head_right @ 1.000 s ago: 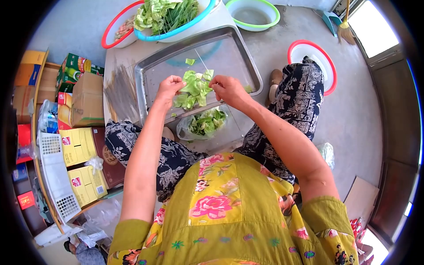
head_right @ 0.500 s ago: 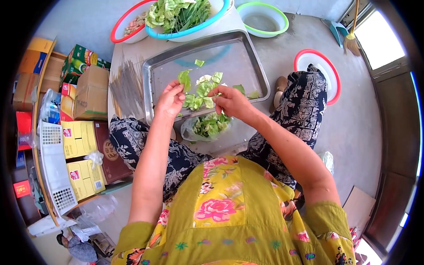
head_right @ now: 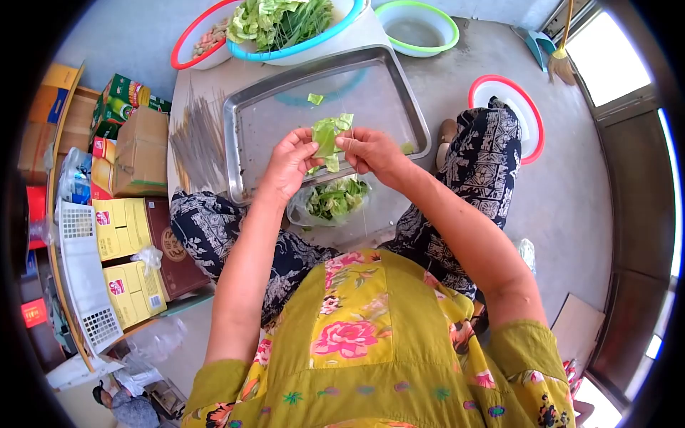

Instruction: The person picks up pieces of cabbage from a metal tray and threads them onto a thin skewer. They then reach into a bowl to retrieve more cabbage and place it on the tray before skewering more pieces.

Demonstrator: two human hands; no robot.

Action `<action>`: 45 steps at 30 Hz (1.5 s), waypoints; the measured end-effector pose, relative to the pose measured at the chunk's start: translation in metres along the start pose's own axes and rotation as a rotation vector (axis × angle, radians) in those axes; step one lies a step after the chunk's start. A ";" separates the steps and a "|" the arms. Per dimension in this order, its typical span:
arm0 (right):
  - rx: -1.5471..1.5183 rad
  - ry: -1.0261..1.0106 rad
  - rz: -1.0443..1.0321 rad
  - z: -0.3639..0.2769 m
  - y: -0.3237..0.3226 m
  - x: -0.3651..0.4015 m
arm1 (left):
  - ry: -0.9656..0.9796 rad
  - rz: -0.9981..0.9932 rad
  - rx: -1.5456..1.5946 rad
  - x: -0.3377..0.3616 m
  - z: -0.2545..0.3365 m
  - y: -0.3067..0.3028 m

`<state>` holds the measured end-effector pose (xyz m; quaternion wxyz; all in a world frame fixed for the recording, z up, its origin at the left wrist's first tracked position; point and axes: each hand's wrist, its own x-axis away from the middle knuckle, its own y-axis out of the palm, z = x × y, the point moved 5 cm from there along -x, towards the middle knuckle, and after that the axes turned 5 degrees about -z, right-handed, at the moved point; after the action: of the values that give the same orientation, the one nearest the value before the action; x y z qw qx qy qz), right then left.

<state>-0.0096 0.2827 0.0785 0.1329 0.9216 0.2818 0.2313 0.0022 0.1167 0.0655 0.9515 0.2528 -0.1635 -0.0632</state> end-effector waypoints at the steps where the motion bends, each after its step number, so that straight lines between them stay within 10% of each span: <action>1: -0.001 0.001 0.000 0.001 -0.001 0.000 | 0.001 -0.010 -0.067 -0.001 -0.003 0.003; 7: 0.037 -0.001 0.131 -0.003 -0.021 0.000 | -0.025 -0.137 -0.183 -0.006 -0.001 0.016; 10: 0.135 -0.171 0.321 -0.030 -0.042 0.007 | 0.093 0.235 -0.795 -0.023 0.015 -0.028; 16: 0.093 -0.170 0.293 -0.031 -0.052 0.007 | 0.351 0.222 -1.486 -0.040 0.002 -0.011; 20: 0.080 -0.173 0.288 -0.032 -0.055 0.008 | 0.150 0.289 -1.610 -0.052 -0.012 -0.003; 24: 0.030 -0.248 0.366 -0.047 -0.062 0.019 | -0.007 0.195 -1.470 -0.064 -0.013 -0.012; 26: -0.007 -0.334 0.394 -0.056 -0.067 0.021 | 0.390 0.461 -1.664 -0.052 0.009 -0.004; 29: 0.026 -0.345 0.420 -0.057 -0.069 0.020 | 0.518 0.272 -1.622 -0.063 -0.005 0.021; 38: 0.020 -0.362 0.420 -0.058 -0.071 0.024 | 0.335 0.068 -1.778 -0.086 -0.056 0.061; 45: 0.090 -0.340 0.410 -0.053 -0.076 0.015 | -0.059 -0.059 -0.829 -0.076 -0.024 0.022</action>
<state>-0.0599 0.3592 0.1011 0.0877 0.9900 0.0728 0.0826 -0.0599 0.1626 0.0356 0.9654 -0.1492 -0.1440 -0.1580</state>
